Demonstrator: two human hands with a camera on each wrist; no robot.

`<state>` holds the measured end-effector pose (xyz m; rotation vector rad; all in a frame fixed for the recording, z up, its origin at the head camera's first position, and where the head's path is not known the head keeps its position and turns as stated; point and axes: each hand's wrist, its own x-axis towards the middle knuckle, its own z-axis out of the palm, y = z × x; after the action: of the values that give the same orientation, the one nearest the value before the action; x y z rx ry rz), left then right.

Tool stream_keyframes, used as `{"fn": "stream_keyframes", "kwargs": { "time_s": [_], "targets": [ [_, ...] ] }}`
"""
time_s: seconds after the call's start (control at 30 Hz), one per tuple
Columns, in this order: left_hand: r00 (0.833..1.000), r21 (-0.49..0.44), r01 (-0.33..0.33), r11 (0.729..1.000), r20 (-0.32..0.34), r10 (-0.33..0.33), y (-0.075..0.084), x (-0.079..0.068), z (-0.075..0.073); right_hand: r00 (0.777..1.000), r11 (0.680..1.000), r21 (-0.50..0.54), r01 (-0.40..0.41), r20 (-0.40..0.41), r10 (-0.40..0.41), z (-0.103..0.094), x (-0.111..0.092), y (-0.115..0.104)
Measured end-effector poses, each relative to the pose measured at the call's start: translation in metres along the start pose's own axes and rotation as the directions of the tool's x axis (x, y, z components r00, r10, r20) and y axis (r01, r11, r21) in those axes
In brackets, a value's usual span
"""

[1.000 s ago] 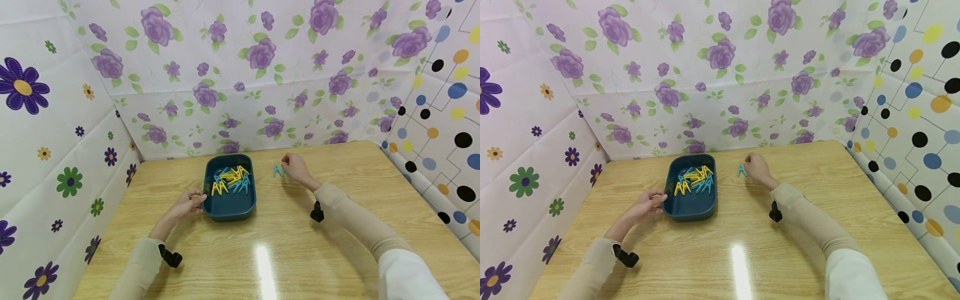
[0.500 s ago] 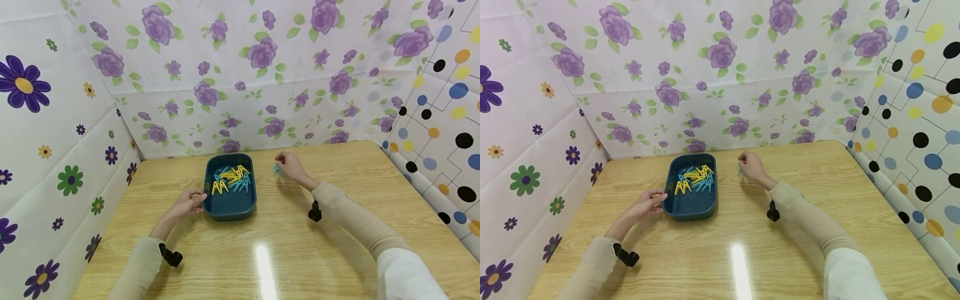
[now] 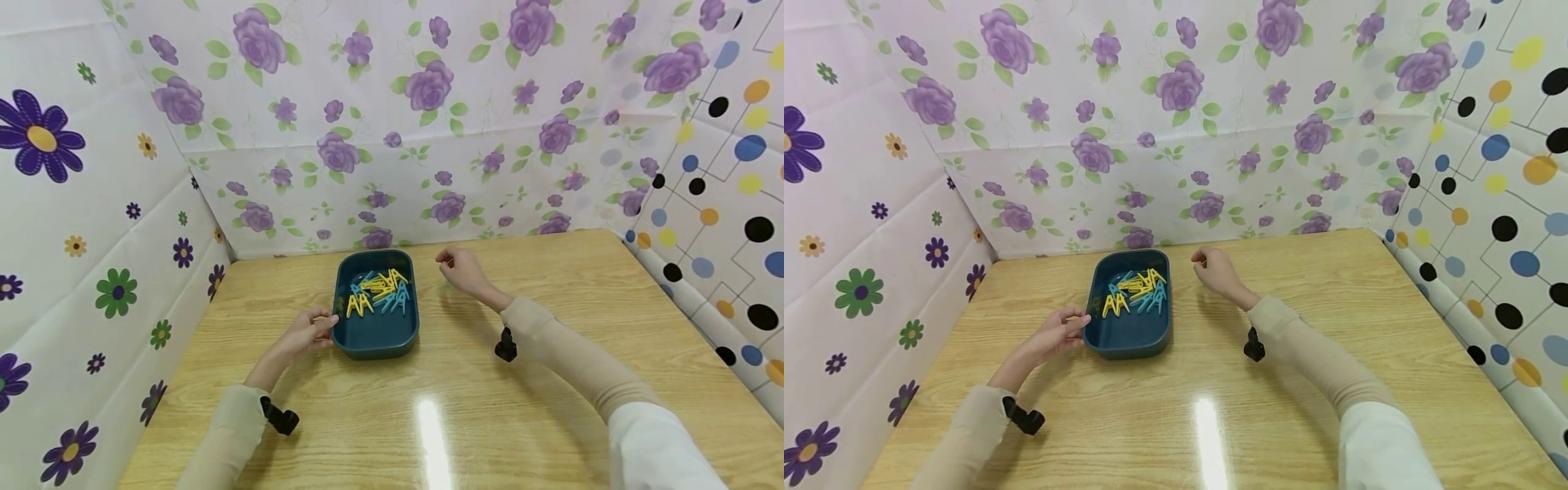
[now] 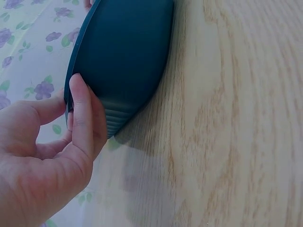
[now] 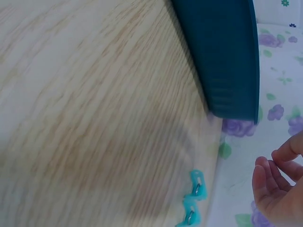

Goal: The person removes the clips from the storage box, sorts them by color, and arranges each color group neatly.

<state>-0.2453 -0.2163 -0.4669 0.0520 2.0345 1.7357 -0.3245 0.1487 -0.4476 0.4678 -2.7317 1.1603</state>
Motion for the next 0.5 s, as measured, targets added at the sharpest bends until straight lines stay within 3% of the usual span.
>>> {"fn": "stream_keyframes", "kwargs": {
  "time_s": [0.5],
  "targets": [
    [1.000,-0.010,-0.003,1.000,-0.005,0.003,0.001,-0.001,0.001,0.996,0.996,0.018,0.086,0.008,-0.086,0.009,0.006,-0.017]
  ]
}}
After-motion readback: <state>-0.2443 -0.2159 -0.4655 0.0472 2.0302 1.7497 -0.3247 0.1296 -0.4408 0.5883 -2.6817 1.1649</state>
